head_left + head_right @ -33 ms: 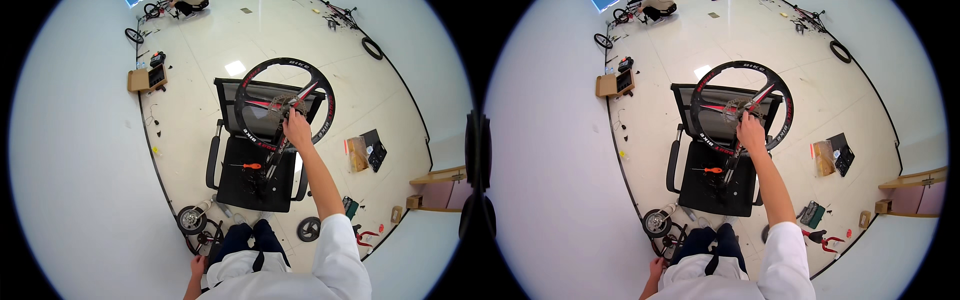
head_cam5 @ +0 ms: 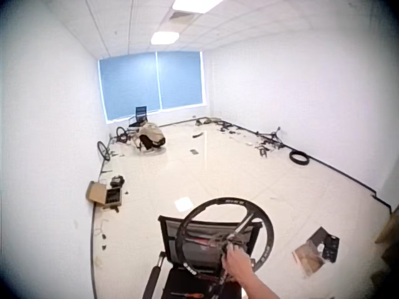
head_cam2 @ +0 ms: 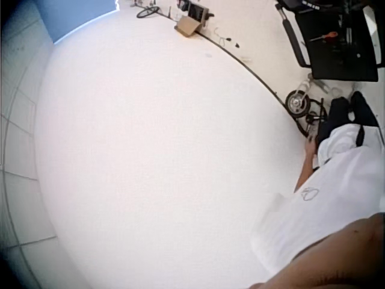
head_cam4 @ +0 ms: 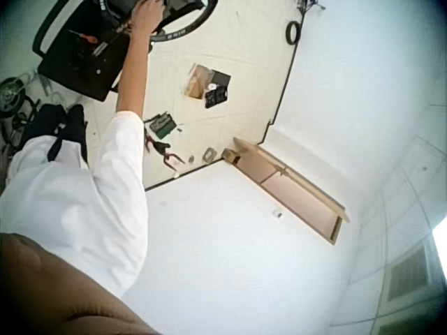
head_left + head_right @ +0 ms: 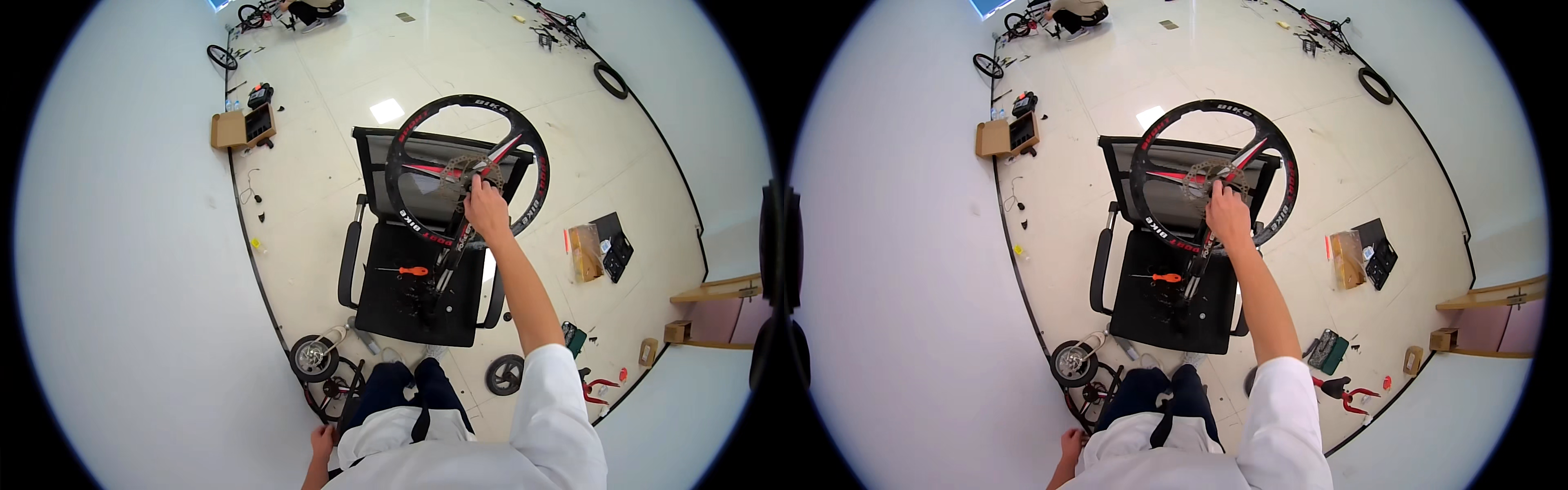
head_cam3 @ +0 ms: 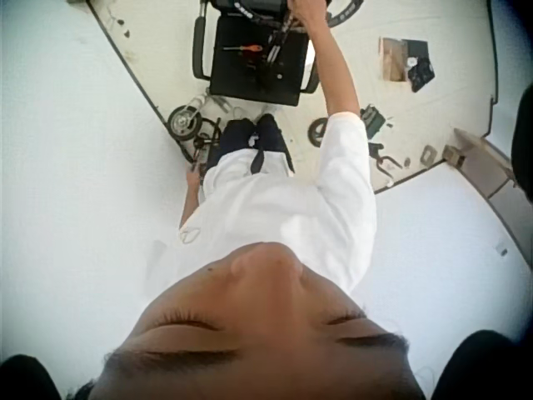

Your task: The person positions a bicycle wheel and fork assembly on an office chair, then sits down to assemble small mechanical components on the chair seat. They handle various small parts, including bearings and a derailleur, using their hands and an orange screwdriver.

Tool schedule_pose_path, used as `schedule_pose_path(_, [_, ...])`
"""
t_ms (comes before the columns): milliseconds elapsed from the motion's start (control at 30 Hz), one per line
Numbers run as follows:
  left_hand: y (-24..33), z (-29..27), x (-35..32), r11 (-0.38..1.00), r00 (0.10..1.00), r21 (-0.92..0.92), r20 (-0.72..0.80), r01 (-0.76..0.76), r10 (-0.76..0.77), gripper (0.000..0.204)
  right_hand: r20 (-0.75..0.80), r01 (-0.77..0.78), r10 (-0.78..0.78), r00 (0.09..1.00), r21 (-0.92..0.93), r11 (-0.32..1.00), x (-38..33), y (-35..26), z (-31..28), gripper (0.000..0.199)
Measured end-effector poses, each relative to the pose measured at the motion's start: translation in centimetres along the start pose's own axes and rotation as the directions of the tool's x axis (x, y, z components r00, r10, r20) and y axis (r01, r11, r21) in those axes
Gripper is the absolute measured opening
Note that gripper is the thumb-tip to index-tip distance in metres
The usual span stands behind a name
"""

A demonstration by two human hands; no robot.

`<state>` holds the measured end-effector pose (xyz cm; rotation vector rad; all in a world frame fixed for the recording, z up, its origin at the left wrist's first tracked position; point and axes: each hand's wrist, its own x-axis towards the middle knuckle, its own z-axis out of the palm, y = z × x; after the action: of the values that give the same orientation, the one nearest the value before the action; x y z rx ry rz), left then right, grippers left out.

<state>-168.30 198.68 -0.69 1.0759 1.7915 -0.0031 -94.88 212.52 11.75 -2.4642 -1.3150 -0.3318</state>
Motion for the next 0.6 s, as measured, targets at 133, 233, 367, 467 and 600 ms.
schedule_pose_path(133, [-7.1,-2.5,-5.1,0.898,0.927,-0.324,-0.13,0.297,-0.353,0.02,0.077,0.159,-0.15,0.986,-0.135,0.978,0.2,0.9,1.9,0.029])
schedule_pose_path(233, [-10.2,-2.7,-2.5,0.894,0.918,-0.334,-0.158,0.298,-0.364,0.02,0.149,0.169,-0.153,0.977,-0.103,0.98,-0.3,2.1,1.9,0.031])
schedule_pose_path(367, [-10.7,-0.6,3.4,0.875,0.946,-0.409,-0.072,0.26,-0.315,0.02,0.137,-0.015,0.01,0.991,0.034,0.999,-0.6,1.7,3.7,0.016])
schedule_pose_path(467, [0.1,0.2,7.3,0.844,0.99,-0.524,-0.019,0.111,-0.141,0.021,0.138,-0.175,0.179,0.974,-0.042,0.984,-1.0,0.8,3.0,0.021])
schedule_pose_path(600, [10.7,-2.4,9.6,0.843,0.996,-0.532,-0.024,-0.083,0.083,0.021,0.063,-0.223,0.231,0.971,-0.118,0.968,-0.7,-1.8,2.6,0.017])
